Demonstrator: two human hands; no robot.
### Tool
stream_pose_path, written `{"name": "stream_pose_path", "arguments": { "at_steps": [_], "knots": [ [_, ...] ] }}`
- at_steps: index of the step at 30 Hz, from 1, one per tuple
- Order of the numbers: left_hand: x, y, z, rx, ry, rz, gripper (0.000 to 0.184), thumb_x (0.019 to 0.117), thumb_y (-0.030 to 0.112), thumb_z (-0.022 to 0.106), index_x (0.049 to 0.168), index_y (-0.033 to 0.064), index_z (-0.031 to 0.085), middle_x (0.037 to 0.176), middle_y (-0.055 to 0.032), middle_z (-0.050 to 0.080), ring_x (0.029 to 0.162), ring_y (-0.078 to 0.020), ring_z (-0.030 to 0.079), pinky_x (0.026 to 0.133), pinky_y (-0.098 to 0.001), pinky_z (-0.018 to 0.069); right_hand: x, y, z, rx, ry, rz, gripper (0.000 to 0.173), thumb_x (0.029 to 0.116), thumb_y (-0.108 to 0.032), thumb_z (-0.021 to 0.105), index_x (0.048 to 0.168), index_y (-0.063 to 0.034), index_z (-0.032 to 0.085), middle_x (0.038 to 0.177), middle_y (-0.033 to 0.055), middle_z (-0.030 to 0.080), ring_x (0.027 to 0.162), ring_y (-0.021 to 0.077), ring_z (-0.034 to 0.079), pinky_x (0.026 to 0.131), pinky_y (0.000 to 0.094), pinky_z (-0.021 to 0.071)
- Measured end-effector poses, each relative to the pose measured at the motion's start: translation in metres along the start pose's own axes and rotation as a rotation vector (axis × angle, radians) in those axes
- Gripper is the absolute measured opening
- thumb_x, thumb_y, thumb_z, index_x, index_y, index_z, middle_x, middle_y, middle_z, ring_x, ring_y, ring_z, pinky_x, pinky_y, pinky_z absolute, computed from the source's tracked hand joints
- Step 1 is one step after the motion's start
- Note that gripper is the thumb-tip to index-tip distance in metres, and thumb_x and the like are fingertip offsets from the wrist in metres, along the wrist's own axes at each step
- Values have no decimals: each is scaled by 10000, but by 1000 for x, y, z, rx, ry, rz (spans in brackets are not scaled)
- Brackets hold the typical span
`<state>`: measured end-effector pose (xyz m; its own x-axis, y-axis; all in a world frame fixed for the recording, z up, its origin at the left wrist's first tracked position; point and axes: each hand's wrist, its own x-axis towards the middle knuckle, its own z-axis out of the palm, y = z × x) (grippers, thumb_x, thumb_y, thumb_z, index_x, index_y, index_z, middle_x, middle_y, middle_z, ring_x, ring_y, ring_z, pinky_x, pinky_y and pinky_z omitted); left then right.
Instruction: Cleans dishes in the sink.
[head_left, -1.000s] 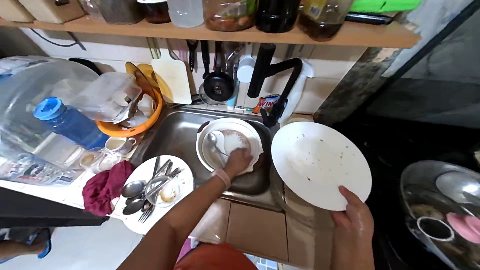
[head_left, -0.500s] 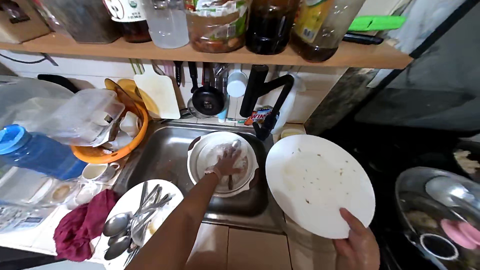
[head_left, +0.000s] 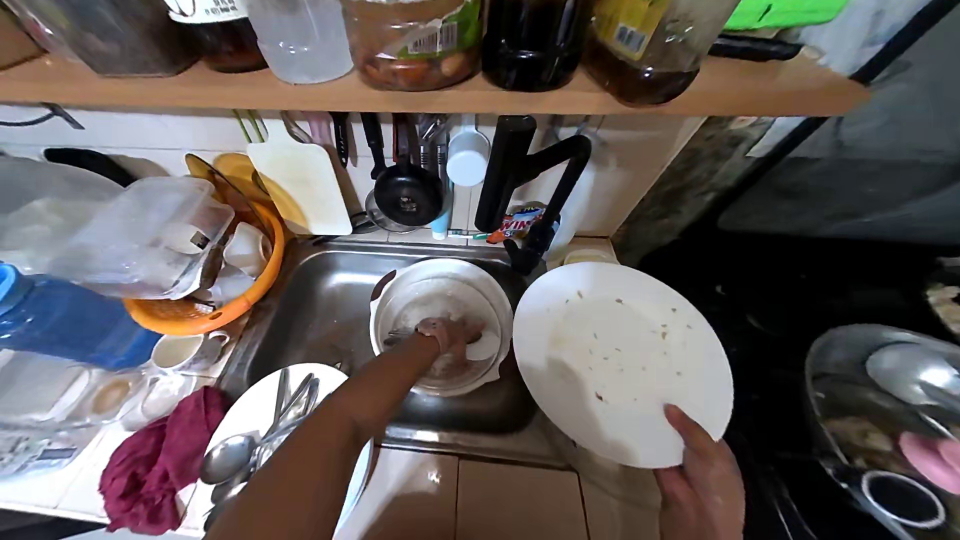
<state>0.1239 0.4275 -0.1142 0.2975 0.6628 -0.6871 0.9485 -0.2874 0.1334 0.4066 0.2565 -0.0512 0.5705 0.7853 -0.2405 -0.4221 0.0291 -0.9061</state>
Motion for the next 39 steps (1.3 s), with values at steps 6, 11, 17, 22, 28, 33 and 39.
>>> {"name": "stream_pose_path", "arguments": {
  "at_steps": [6,11,17,22,28,33,39],
  "knots": [
    [-7,-30,1,-272,213,-392,1018,836,582,762,1623,152,282,1601,-325,298,1465,-546,287,1112,-750,284,-3,-3,9,-60,23,0,180,981,57,485,1124,-33,547,837,-25,718,716,61,725,653,253,637],
    [-3,-12,14,-347,174,-405,815,940,541,642,1553,59,406,1575,-339,338,1432,-565,336,1074,-773,310,-8,-3,25,-198,8,-8,190,961,72,532,1137,4,553,826,-13,697,682,49,705,626,235,622],
    [-26,-32,2,-280,-17,-317,913,915,765,515,1627,234,301,1500,-262,497,1399,-465,456,1094,-731,332,-11,5,55,-354,-68,7,189,942,72,575,1130,50,578,811,23,675,654,50,678,609,229,595],
    [-29,-60,13,-181,0,-278,645,1006,542,565,1433,59,558,1416,-266,570,1344,-465,515,1060,-725,374,-8,22,86,-449,-124,55,193,947,45,606,1138,77,599,876,90,669,712,88,672,653,258,583],
    [-28,-60,14,-263,83,-314,399,1003,188,619,1282,-97,600,1371,-297,580,1303,-456,548,1045,-659,430,-4,44,118,-610,-204,134,265,949,27,623,1204,97,595,1031,200,654,853,204,661,772,369,564],
    [-43,-53,9,-347,186,-388,399,1027,187,566,1328,-74,588,1408,-279,565,1336,-433,529,1083,-620,421,-2,63,134,-689,-236,194,371,948,-1,650,1295,91,555,1168,249,631,1004,279,651,878,434,543],
    [-46,-61,1,-380,277,-378,402,1020,185,580,1309,-94,595,1389,-287,575,1333,-435,532,1103,-604,414,1,77,148,-720,-289,219,393,972,-46,655,1326,88,551,1252,272,611,1117,319,626,962,465,511]
  ]
}}
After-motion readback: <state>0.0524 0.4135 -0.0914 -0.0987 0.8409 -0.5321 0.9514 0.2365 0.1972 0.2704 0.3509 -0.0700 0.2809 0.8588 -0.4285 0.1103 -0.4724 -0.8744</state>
